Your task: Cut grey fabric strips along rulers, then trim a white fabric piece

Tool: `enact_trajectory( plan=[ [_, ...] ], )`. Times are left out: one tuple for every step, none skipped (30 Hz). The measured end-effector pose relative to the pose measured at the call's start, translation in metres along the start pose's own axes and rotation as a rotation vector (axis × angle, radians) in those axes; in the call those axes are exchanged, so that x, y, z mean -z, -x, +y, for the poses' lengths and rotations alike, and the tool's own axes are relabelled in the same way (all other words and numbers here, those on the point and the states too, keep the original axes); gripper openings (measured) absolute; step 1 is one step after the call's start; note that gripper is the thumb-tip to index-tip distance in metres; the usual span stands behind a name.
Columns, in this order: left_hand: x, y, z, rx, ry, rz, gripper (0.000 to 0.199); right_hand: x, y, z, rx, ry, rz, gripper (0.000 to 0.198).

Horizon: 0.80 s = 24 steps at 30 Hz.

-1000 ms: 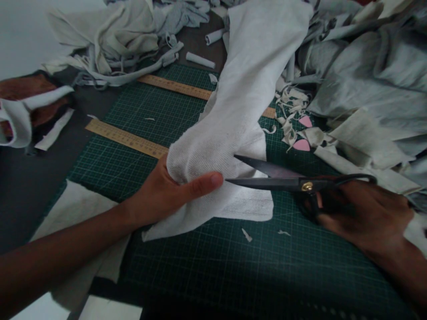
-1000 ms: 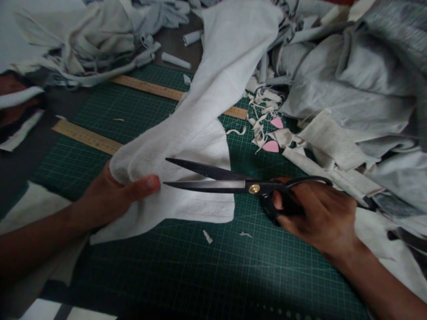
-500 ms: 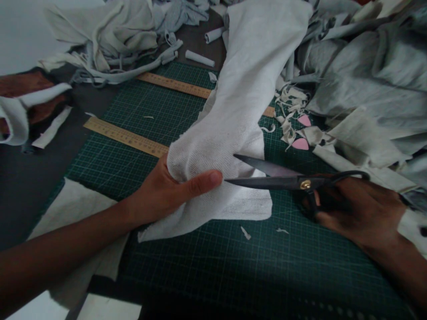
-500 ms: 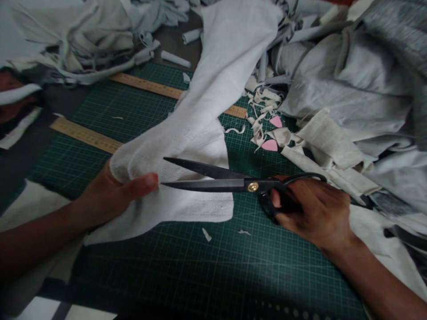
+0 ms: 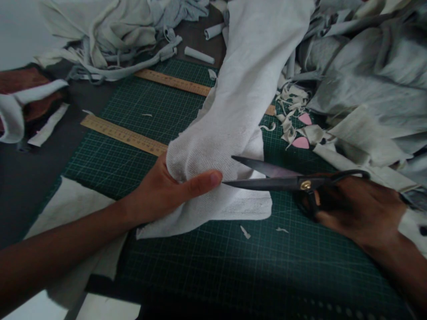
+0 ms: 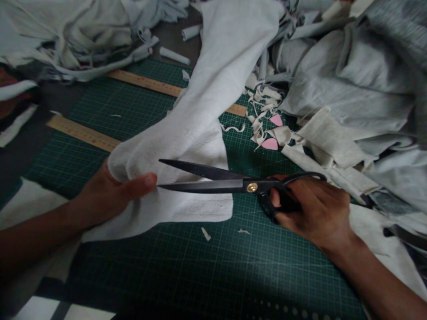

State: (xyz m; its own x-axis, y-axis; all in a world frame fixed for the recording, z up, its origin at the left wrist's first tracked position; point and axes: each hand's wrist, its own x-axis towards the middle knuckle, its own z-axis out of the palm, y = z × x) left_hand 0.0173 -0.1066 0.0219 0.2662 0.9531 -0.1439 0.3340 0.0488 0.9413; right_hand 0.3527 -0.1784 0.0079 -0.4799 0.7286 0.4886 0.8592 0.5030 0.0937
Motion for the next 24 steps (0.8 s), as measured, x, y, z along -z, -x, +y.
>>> enact_trajectory(
  plan=[
    [-0.0002,-0.0001,0.0003,-0.006,0.006,-0.009,0.077,0.0005,-0.0002,-0.0002,0.001,0.002,-0.003,0.015],
    [-0.0006,-0.0002,0.0008,-0.010,0.015,-0.019,0.075,0.0010,-0.0006,-0.0004,0.001,0.004,-0.007,0.015],
    [-0.0010,-0.0002,0.0014,-0.010,0.024,-0.026,0.073,0.0015,-0.0010,-0.0006,0.002,0.004,-0.014,0.015],
    [-0.0014,0.0000,0.0019,-0.006,0.033,-0.029,0.071,0.0019,-0.0015,-0.0008,0.006,-0.001,-0.015,0.015],
    [-0.0017,0.0002,0.0023,-0.002,0.042,-0.032,0.069,0.0021,-0.0020,-0.0010,0.009,-0.006,-0.014,0.016],
    [-0.0018,0.0005,0.0024,0.000,0.048,-0.031,0.068,0.0023,-0.0023,-0.0011,0.010,-0.011,-0.012,0.016],
    [-0.0017,0.0009,0.0023,0.004,0.051,-0.028,0.068,0.0022,-0.0025,-0.0011,0.010,-0.013,-0.005,0.015],
    [-0.0014,0.0013,0.0019,0.009,0.047,-0.018,0.069,0.0021,-0.0026,-0.0010,0.007,-0.012,0.002,0.014],
    [-0.0010,0.0017,0.0013,0.017,0.040,-0.002,0.071,0.0019,-0.0025,-0.0009,0.002,-0.008,0.007,0.012],
    [-0.0005,0.0020,0.0006,0.027,0.036,0.010,0.074,0.0016,-0.0025,-0.0008,-0.003,-0.005,0.003,0.011],
    [0.0000,0.0023,0.0000,0.034,0.037,0.017,0.077,0.0013,-0.0024,-0.0006,-0.005,-0.004,0.002,0.010],
    [0.0004,0.0025,-0.0004,0.035,0.043,0.018,0.078,0.0011,-0.0024,-0.0006,-0.004,-0.005,0.004,0.010],
    [0.0007,0.0025,-0.0006,0.029,0.053,0.015,0.077,0.0009,-0.0024,-0.0005,-0.001,-0.007,0.006,0.010],
    [0.0009,0.0026,-0.0005,0.021,0.059,0.010,0.076,0.0008,-0.0025,-0.0005,0.002,-0.011,0.010,0.010],
    [0.0010,0.0025,-0.0001,0.009,0.061,0.005,0.073,0.0008,-0.0026,-0.0006,0.004,-0.014,0.012,0.009],
    [0.0010,0.0025,0.0004,-0.005,0.058,0.004,0.072,0.0010,-0.0028,-0.0007,0.006,-0.015,0.016,0.009],
    [0.0010,0.0025,0.0008,-0.019,0.055,0.002,0.071,0.0011,-0.0029,-0.0008,0.008,-0.016,0.018,0.009],
    [0.0011,0.0025,0.0012,-0.031,0.055,-0.005,0.071,0.0013,-0.0030,-0.0010,0.010,-0.018,0.013,0.009],
    [0.0012,0.0026,0.0013,-0.042,0.056,-0.014,0.072,0.0013,-0.0031,-0.0012,0.012,-0.019,0.012,0.009],
    [0.0014,0.0027,0.0013,-0.052,0.058,-0.017,0.073,0.0013,-0.0030,-0.0014,0.010,-0.015,0.012,0.010],
    [0.0017,0.0029,0.0010,-0.059,0.054,-0.015,0.076,0.0010,-0.0029,-0.0017,0.006,-0.010,0.014,0.009],
    [0.0020,0.0030,0.0005,-0.061,0.040,-0.010,0.078,0.0007,-0.0026,-0.0018,0.003,-0.008,0.015,0.009],
    [0.0023,0.0032,0.0000,-0.063,0.022,-0.002,0.081,0.0003,-0.0023,-0.0019,-0.002,-0.006,0.017,0.009],
    [0.0026,0.0032,-0.0004,-0.071,0.001,0.009,0.083,0.0000,-0.0019,-0.0020,-0.005,-0.005,0.023,0.009]
  ],
)
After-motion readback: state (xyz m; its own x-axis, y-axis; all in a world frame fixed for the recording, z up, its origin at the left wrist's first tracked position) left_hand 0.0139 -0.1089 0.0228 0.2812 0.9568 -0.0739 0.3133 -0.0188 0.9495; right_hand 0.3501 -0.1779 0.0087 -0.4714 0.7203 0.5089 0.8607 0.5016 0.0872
